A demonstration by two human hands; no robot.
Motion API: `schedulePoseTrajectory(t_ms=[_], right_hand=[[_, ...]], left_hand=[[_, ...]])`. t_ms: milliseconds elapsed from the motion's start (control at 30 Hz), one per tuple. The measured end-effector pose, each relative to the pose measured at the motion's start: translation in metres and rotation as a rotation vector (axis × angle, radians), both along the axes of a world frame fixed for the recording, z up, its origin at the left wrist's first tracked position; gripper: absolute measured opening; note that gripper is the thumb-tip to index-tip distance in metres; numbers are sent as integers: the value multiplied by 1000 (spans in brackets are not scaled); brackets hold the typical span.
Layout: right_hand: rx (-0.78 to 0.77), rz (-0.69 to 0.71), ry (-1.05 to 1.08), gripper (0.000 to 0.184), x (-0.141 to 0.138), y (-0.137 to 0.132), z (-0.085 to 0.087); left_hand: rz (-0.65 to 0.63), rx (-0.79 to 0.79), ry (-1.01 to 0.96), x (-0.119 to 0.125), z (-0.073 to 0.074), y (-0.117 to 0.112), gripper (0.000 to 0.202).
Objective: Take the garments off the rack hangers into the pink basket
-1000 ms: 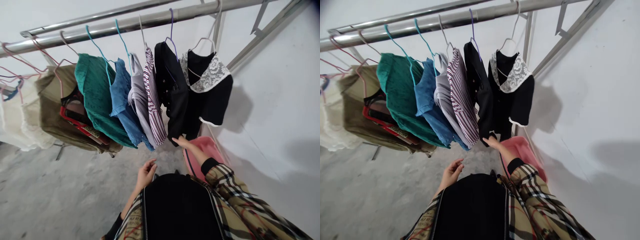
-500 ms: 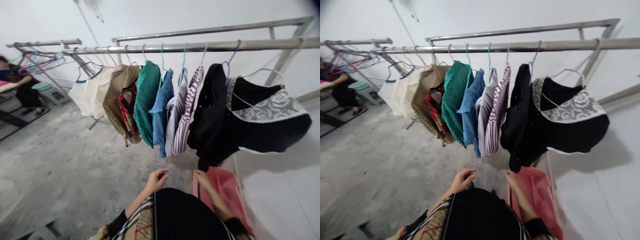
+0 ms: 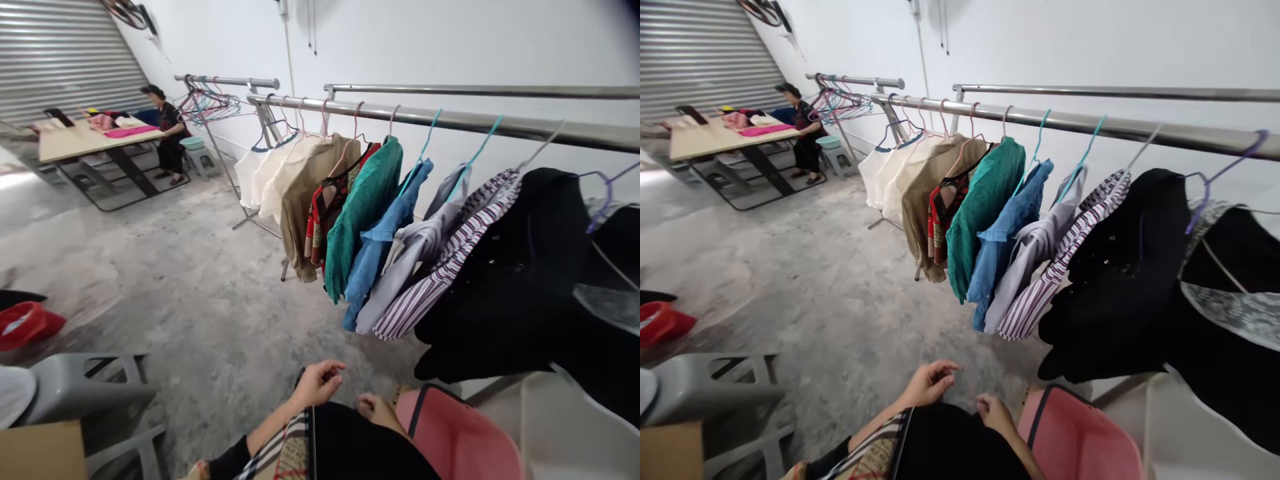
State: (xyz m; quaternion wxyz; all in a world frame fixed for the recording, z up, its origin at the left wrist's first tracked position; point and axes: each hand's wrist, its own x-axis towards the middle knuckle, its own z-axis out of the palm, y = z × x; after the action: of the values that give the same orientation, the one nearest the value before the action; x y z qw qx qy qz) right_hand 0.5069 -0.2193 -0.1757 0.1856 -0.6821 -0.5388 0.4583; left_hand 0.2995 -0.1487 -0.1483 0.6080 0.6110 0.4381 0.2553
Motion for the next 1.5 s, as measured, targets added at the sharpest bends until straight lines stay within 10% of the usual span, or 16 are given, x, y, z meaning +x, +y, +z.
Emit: schedulePoseTrajectory(t_ms=[633, 1033, 1300, 1500], right_hand=[[92, 44, -2, 32, -99, 153, -9], [375, 2, 259, 57, -136, 314, 75], [549, -701, 167, 80, -93, 350, 59], [180, -32, 257, 45, -127, 357, 67]], left_hand=[[182, -53, -75, -136, 3, 104, 55], [249, -96, -80, -187, -5, 164, 48], [392, -5, -71, -215, 11, 229, 46], [588, 146, -39, -239, 35, 298, 44]])
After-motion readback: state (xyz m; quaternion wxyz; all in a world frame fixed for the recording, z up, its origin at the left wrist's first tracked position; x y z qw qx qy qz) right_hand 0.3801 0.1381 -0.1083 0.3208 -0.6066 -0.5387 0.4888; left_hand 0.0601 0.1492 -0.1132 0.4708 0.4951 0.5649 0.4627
